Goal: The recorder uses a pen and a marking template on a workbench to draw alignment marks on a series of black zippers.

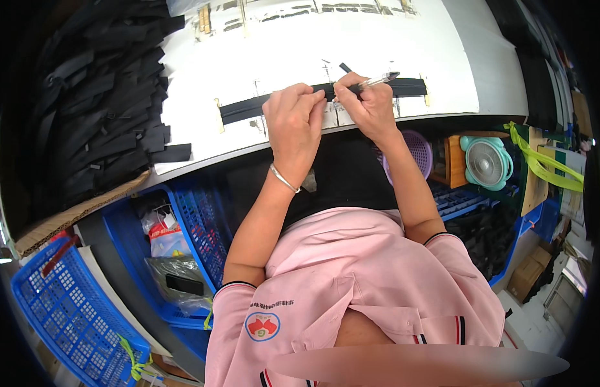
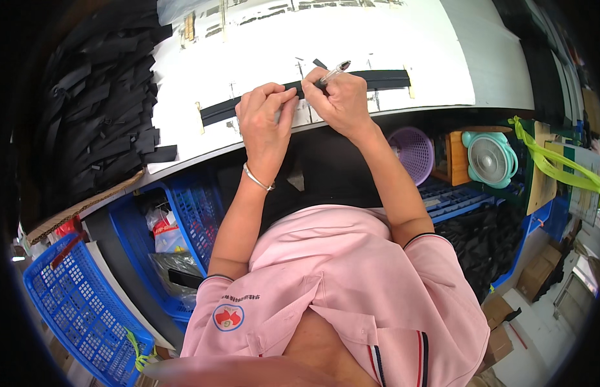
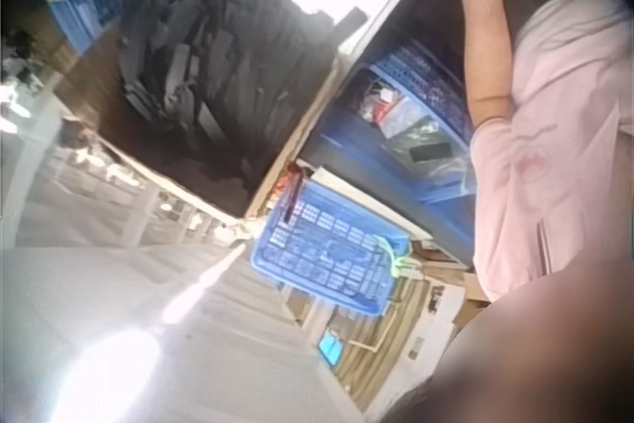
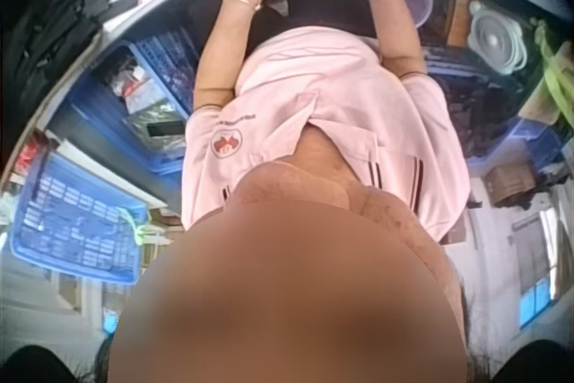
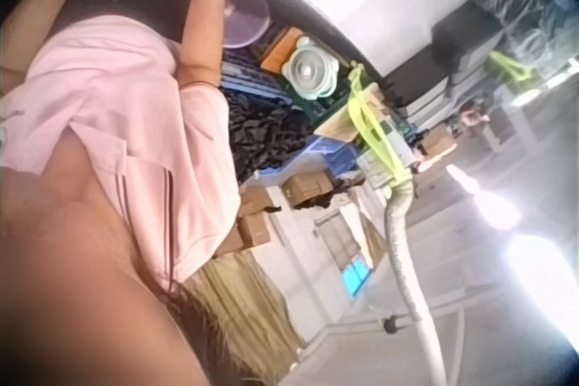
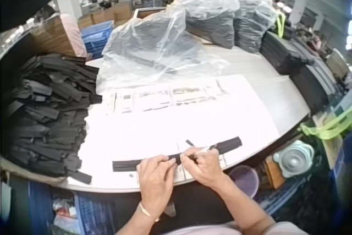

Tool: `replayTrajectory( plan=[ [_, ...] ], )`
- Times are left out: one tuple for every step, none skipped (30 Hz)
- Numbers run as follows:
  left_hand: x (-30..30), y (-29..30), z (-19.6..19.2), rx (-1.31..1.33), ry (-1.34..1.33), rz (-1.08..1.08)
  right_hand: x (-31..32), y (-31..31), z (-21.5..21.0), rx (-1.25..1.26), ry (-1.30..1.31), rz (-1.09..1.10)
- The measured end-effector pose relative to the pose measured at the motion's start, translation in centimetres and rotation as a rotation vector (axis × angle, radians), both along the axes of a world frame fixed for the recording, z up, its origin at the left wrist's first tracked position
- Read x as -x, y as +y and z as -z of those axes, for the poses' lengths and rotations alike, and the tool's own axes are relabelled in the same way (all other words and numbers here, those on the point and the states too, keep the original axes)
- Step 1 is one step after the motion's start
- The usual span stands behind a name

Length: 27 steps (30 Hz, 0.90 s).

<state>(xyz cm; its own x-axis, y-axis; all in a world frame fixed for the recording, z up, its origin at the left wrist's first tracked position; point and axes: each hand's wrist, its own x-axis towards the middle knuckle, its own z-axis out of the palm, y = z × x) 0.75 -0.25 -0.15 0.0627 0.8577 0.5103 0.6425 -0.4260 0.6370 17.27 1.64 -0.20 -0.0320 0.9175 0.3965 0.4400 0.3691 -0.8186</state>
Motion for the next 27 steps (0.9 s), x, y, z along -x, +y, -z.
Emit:
replayTrajectory(
  plan=[
    [0.0, 0.0, 0.0, -0.002, -0.001, 0.009, -0.1, 0.0, 0.0, -0.002, -0.035, -0.007],
    [0.0, 0.0, 0.0, 0.002, 0.004, 0.008, -0.4, 0.1, 0.1, -0.004, -0.07, -0.013],
    [0.1, 0.1, 0.0, 0.003, 0.011, 0.007, -0.6, 0.2, 0.0, -0.012, -0.088, -0.049],
    [0.1, 0.1, 0.0, -0.003, 0.01, 0.018, -0.8, 0.0, -0.2, -0.018, -0.089, -0.037],
    [0.1, 0.1, 0.0, 0.006, 0.014, 0.017, -1.1, -0.6, -0.5, -0.003, 0.05, -0.023],
    [0.2, 0.1, 0.0, 0.014, 0.019, 0.012, -1.1, -1.0, -1.2, 0.01, 0.19, -0.014],
    [0.3, 0.0, -0.1, 0.02, 0.027, 0.01, -1.9, -1.4, -2.2, 0.026, 0.245, 0.023],
    [0.3, -0.1, -0.2, 0.015, 0.027, 0.015, -3.4, -1.6, -2.3, 0.074, 0.282, 0.076],
    [0.3, -0.2, -0.3, 0.019, 0.029, 0.015, -4.4, -1.5, -2.7, 0.061, 0.292, 0.152],
    [0.4, -0.2, -0.3, 0.021, 0.03, 0.013, -5.3, -1.2, -3.1, 0.048, 0.302, 0.226],
    [0.4, -0.2, -0.2, 0.024, 0.034, 0.014, -6.5, -0.9, -2.8, 0.04, 0.304, 0.231],
    [0.3, -0.2, -0.2, 0.017, 0.034, 0.022, -7.8, -0.6, -2.6, 0.089, 0.246, 0.261],
    [0.2, -0.2, -0.3, 0.021, 0.043, 0.014, -8.6, -0.5, -2.1, 0.139, 0.189, 0.29],
    [0.0, -0.2, -0.4, 0.025, 0.052, 0.007, -9.0, -0.5, -1.4, 0.132, 0.192, 0.296],
    [-0.1, -0.2, -0.5, 0.031, 0.071, 0.002, -9.0, -0.4, -1.1, 0.106, 0.18, 0.277],
    [-0.6, -0.1, -0.7, 0.026, 0.073, 0.007, -9.1, -0.4, -0.8, 0.081, 0.169, 0.258],
    [-1.2, 0.1, -0.8, 0.003, 0.054, 0.032, -9.3, -0.5, -0.6, 0.117, 0.164, 0.277],
    [-1.7, 0.1, -1.1, -0.018, 0.036, 0.051, -9.2, -0.4, -0.8, 0.115, 0.167, 0.277],
    [-2.5, 0.2, -1.4, -0.02, 0.039, 0.053, -9.1, -0.4, -0.9, 0.118, 0.178, 0.273],
    [-3.7, 0.4, -1.6, -0.03, 0.015, 0.12, -9.0, -0.4, -1.0, 0.121, 0.189, 0.27],
    [-4.8, 0.7, -1.6, -0.042, -0.009, 0.185, -8.9, -0.3, -0.9, 0.119, 0.192, 0.269],
    [-5.7, 0.9, -1.6, -0.046, -0.005, 0.184, -8.7, -0.2, -0.9, 0.112, 0.179, 0.274],
    [-6.7, 1.2, -1.5, -0.063, -0.011, 0.219, -8.7, -0.2, -0.8, 0.106, 0.165, 0.279],
    [-7.6, 1.6, -1.4, -0.081, -0.018, 0.254, -8.8, -0.2, -0.7, 0.1, 0.166, 0.279],
    [-8.2, 1.9, -1.0, -0.078, -0.03, 0.257, -8.8, -0.2, -0.5, 0.125, 0.147, 0.279],
    [-8.5, 2.1, -0.7, -0.082, -0.029, 0.256, -8.9, -0.2, -0.2, 0.151, 0.128, 0.279],
    [-8.7, 2.2, -0.4, -0.075, 0.002, 0.247, -8.8, -0.2, -0.2, 0.102, 0.116, 0.265]
  ],
)
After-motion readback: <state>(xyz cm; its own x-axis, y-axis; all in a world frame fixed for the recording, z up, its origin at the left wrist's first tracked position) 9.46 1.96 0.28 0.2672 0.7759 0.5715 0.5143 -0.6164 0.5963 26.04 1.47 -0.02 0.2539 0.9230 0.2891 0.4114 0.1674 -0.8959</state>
